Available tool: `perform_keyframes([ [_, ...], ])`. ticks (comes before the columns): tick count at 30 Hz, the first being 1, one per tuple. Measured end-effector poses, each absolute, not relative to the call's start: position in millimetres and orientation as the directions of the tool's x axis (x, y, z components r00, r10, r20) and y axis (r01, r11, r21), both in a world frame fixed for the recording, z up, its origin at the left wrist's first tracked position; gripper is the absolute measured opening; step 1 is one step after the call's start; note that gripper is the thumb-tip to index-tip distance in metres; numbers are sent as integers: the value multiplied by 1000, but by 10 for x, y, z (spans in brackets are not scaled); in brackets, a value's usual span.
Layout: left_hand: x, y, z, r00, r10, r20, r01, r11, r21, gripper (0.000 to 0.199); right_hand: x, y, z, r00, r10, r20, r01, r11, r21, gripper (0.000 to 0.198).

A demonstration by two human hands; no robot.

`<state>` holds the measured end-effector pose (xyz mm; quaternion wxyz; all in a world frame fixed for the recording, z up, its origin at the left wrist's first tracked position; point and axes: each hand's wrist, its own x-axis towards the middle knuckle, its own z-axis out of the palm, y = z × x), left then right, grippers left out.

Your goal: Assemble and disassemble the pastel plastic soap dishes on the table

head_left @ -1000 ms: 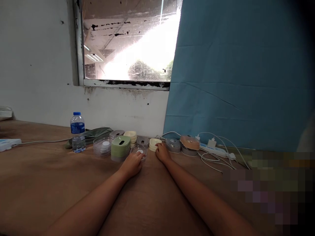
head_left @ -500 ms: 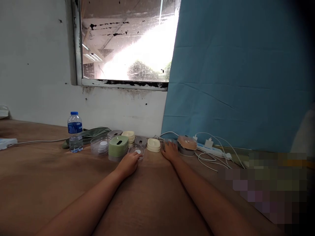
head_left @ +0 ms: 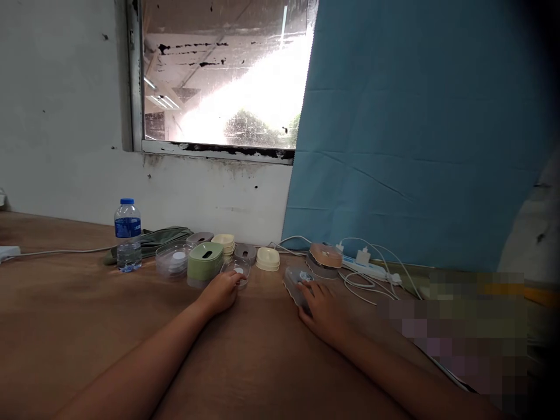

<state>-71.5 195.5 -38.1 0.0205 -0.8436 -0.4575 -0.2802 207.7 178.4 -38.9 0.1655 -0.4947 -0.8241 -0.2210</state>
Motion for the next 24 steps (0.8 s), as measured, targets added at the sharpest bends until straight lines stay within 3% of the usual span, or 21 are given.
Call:
perform_keyframes([
  [3,-730,1919,-357,426,737,525,778,-594,204,34,2213,1417,-310,-569,650,504,786,609,101,38],
  [9,-669,1766,-241,590,648,481,653,-734,188,57,2435,1251,-21,-795,479,372,486,870,-83,40],
  [11,-588,1696,-217,649,627,431,592,-772,231,65,2473,1303,-25,-780,501,374,483,863,-148,48],
  [16,-321,1555,-254,678,629,382,504,-775,381,77,2459,1446,-262,-587,709,391,574,705,-416,80],
  [19,-209,1521,-297,620,666,414,457,-736,499,73,2442,1496,-364,-534,760,371,524,642,-560,79],
  [24,-138,1528,-348,527,749,401,370,-627,685,72,2465,1530,-354,-517,760,393,400,621,-674,70],
])
